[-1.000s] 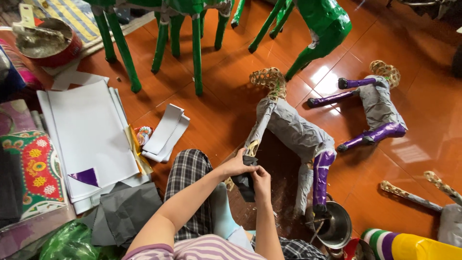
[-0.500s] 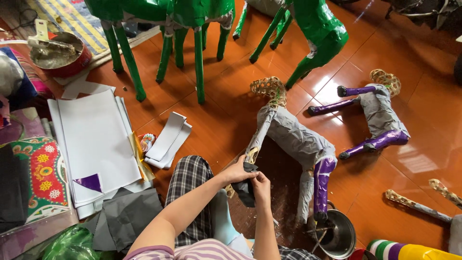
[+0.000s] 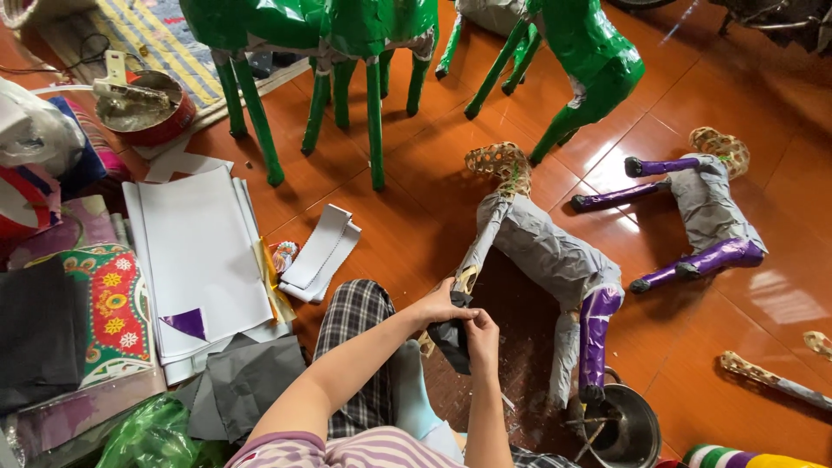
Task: Decorating a paper-mache giraffe with colored paper and adhesive
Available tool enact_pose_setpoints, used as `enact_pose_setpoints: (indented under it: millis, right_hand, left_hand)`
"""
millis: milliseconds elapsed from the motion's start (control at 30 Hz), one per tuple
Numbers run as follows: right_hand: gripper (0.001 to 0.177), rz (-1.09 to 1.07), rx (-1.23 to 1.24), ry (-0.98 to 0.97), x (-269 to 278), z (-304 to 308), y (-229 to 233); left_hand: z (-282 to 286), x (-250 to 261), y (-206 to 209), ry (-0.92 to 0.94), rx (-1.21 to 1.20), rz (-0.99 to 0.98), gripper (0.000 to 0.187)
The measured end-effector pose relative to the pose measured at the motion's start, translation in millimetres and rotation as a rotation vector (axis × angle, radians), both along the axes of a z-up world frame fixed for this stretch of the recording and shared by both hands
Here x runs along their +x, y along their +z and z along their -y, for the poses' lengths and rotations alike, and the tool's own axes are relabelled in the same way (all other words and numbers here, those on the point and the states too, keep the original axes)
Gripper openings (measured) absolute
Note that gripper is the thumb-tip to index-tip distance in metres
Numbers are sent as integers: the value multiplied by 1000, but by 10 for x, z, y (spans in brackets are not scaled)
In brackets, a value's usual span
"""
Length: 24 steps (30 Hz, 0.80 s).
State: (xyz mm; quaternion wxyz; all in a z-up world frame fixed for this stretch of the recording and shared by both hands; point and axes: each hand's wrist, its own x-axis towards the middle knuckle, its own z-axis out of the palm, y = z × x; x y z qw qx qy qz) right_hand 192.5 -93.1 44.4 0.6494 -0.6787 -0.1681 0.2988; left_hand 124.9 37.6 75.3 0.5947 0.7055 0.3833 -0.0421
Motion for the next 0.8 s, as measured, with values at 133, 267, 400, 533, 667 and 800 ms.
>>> enact_pose_setpoints:
  millis: [133, 267, 400, 533, 667, 800]
  right_hand:
    - [15, 8, 28, 22, 46, 57, 9]
    - [21, -82, -174, 80, -78, 238, 425]
    - [35, -43, -148, 122, -123, 511, 290]
    - [41, -35, -103, 114, -130, 779, 26]
    - [34, -32, -155, 30, -93, 927, 99]
    - [25, -19, -216, -78, -63, 1017, 184]
  left_hand:
    - [22, -30, 152, 2, -11, 15, 130]
    - [72, -123, 545, 50, -202, 37, 113]
    - [80, -158, 577, 94, -267, 139, 94]
    - [84, -182, 492, 99, -256, 183, 82]
    - [94, -210, 636, 102, -253, 161, 80]
    - [77, -233, 850, 51, -289, 92, 86]
